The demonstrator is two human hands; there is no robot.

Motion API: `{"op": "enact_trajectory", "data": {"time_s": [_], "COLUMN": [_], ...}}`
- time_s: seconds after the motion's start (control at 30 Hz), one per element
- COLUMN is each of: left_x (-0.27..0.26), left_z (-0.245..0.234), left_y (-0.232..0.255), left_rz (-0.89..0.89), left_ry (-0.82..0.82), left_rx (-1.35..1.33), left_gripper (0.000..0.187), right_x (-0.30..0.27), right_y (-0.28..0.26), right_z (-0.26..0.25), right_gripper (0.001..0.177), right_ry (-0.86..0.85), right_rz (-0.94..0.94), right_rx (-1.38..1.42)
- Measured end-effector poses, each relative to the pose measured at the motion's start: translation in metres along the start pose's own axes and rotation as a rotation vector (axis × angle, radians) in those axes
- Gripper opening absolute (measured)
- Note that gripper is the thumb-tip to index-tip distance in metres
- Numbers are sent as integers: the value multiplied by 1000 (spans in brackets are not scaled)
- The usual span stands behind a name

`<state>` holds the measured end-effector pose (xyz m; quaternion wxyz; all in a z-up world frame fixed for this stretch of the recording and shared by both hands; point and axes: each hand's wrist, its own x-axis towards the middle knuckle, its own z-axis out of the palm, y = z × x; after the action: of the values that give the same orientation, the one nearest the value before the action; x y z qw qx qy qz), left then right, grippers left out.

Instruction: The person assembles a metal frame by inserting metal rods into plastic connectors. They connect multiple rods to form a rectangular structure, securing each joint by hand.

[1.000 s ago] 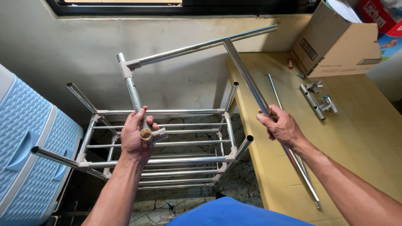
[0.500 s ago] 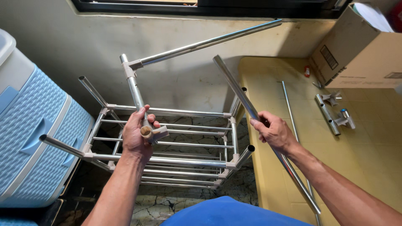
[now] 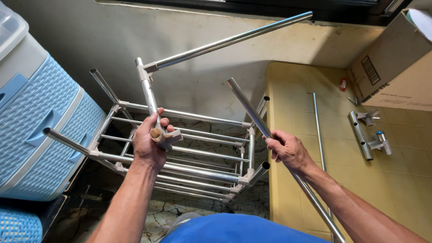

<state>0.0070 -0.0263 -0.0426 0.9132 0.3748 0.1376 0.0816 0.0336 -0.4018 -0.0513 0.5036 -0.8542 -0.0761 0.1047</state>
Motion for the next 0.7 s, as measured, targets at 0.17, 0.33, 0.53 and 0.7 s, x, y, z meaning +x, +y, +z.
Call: {"op": "enact_trajectory", "data": {"time_s": [0.17,0.33,0.53,0.7], "left_x": [14,30,36,37], "left_z": [-2,-6,-13,-18], "left_y": [2,10,16,24], "left_rz": [9,-8,-54,-63], "left_ry": [-44,-103,-128,-129], "left_rx": [30,49,57,94], "left_gripper": [37,37,38,38], "right_x": [5,7,1,-2], "right_y": [-2,-16,-33,-49], "right_z": [8,11,15,20], "right_gripper": [31,31,30,33], "right_ry": [35,81,102,97], "right_rz": [35,52,70,98], "right_rx": [-16,-20,-108,-156]}}
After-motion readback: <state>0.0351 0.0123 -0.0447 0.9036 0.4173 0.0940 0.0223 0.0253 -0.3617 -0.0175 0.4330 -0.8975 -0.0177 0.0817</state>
